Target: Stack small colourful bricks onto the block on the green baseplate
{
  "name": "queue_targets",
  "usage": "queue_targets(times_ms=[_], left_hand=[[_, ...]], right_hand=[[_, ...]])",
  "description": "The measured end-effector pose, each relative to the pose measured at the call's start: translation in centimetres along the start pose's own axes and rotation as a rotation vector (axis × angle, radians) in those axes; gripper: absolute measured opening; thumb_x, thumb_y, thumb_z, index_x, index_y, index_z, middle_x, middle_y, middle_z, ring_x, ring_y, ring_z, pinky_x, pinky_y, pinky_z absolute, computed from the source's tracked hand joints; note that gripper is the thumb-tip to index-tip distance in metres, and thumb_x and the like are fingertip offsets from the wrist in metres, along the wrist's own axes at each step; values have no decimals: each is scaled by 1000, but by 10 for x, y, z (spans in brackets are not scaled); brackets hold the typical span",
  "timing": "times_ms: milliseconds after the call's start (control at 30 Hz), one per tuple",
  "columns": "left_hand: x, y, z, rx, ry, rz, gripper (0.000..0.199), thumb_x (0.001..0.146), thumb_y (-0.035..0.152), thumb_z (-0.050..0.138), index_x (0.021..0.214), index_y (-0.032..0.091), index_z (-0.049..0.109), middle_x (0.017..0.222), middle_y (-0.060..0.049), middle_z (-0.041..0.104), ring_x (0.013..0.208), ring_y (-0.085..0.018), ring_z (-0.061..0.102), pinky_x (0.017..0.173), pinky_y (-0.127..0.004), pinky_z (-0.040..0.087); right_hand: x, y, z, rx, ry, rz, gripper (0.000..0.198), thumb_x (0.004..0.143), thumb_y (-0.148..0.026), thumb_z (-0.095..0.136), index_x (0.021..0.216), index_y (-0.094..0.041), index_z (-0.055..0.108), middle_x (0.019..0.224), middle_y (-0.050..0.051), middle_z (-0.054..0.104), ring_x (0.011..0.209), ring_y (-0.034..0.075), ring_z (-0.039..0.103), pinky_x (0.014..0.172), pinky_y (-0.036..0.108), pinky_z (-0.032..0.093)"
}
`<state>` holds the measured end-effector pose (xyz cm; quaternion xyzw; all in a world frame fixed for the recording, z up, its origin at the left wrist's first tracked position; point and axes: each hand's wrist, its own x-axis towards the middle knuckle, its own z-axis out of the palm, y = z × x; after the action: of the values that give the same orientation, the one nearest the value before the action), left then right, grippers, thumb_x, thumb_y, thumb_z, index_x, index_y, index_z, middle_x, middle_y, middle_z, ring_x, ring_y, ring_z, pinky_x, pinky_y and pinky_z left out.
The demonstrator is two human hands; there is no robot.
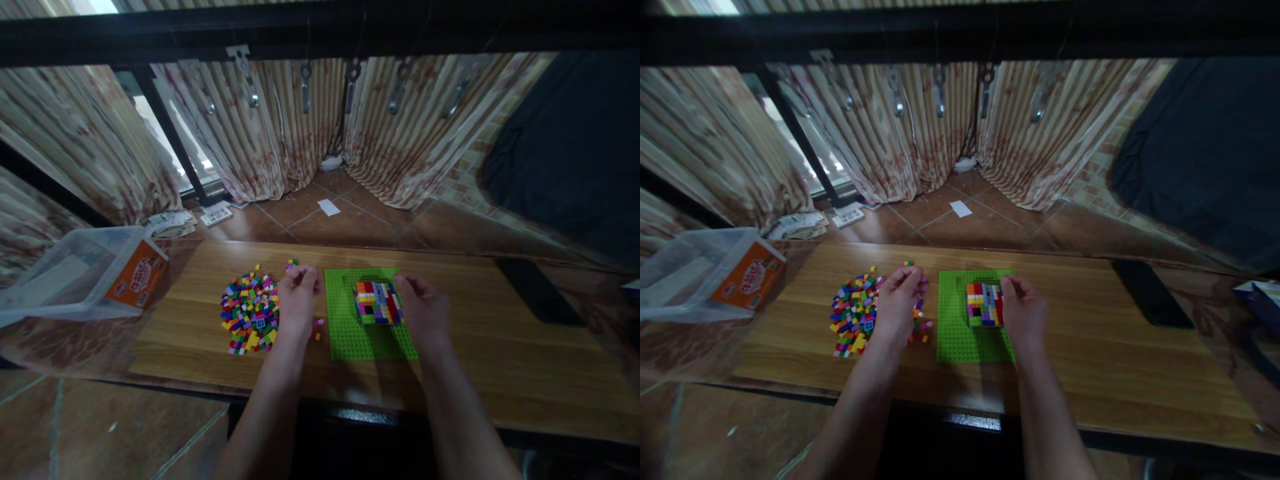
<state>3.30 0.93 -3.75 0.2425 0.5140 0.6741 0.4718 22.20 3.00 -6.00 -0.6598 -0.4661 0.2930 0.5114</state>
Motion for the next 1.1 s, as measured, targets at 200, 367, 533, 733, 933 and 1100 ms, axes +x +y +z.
queue_targets(times_ms=[200,367,533,733,933,1100], left_hand=[[8,26,-29,-162,97,24,22,62,27,75,71,14,59,66,2,60,56,-6,53,56,-17,42],[20,45,-59,-273,278,85,16,62,19,72,69,14,59,63,4,58,51,-4,52,52,-15,42],[25,57,-78,-371,391,61,11,67,15,67,71,14,57,60,5,56,47,-2,50,50,-14,41],[23,61,-82,-462,350,-7,4,74,12,60,74,14,57,58,5,55,46,-2,49,49,-14,41],[22,64,-86,-473,363,-28,4,77,11,59,74,14,58,57,4,57,45,-3,50,49,-14,43],[22,69,-94,-490,381,-12,5,78,11,58,74,14,57,58,4,57,46,-3,51,48,-13,43]], right_hand=[[-6,-7,7,145,9,35,26,68,-37,67,81,-15,69,60,1,62,49,11,51,47,24,40],[-11,-7,13,141,-64,26,26,68,-34,67,86,-15,70,57,-1,59,48,11,50,46,24,41],[-33,-15,26,70,-191,-129,21,79,-33,59,89,-18,69,68,1,63,56,13,56,54,26,45],[-83,-31,56,-23,-581,-498,20,88,-21,48,91,-22,68,97,6,65,87,18,63,77,32,51],[-112,-20,81,-225,-770,-724,24,83,-14,56,100,-24,69,114,8,59,107,24,55,92,39,48],[-118,-16,91,-372,-787,-782,22,81,-15,60,99,-24,69,120,9,56,110,28,51,91,45,47]])
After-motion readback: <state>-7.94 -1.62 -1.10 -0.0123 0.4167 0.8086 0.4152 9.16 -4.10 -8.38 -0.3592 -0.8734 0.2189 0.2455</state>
